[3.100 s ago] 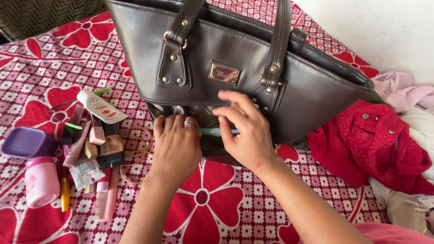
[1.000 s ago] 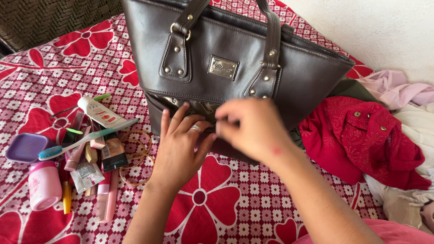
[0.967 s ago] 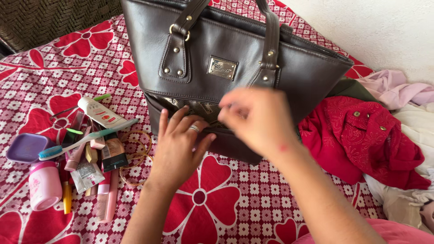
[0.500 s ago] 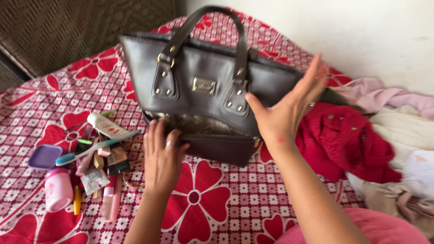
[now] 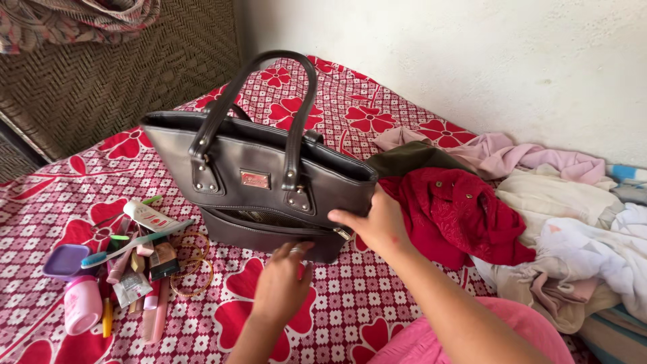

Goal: The person packs a brown handbag with daily essentials including a wallet, coins, a toothbrush, and small toiletries. They open and close the bag's zippers, place items into the main compartment and side pocket, then set the bag aside.

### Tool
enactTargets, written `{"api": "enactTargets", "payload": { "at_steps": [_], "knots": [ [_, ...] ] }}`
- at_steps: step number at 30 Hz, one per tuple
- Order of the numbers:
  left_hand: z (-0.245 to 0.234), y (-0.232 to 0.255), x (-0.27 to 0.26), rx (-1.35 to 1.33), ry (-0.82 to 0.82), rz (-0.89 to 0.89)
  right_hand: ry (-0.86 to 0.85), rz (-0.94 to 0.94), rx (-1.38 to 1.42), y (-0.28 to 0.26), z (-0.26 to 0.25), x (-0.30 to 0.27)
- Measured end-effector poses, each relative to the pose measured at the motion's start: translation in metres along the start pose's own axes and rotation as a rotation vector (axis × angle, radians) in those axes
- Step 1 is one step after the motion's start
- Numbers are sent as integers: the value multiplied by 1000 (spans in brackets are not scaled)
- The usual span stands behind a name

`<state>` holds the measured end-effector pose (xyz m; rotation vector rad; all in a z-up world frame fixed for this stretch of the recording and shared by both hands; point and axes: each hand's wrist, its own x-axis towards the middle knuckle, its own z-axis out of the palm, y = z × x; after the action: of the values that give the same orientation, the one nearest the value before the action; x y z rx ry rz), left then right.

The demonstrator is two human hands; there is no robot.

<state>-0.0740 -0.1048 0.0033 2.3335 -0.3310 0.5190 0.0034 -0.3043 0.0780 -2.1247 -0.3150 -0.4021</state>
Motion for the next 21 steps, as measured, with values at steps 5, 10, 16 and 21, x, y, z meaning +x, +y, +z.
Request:
{"api": "enactTargets", "payload": {
  "at_steps": [5,10,16,21],
  "knots": [
    [24,37,18,-93,51,-68,21,10,61,-2,13,3],
    [36,68,49,142,33,-229,33,114,-143,-31,11,10],
    [35,46,67,310,-124,-343,-26,11,-104,-37,5,27],
    [42,18,78,321,-144,-262,-111,84,-67,-19,-4,38]
  ]
}}
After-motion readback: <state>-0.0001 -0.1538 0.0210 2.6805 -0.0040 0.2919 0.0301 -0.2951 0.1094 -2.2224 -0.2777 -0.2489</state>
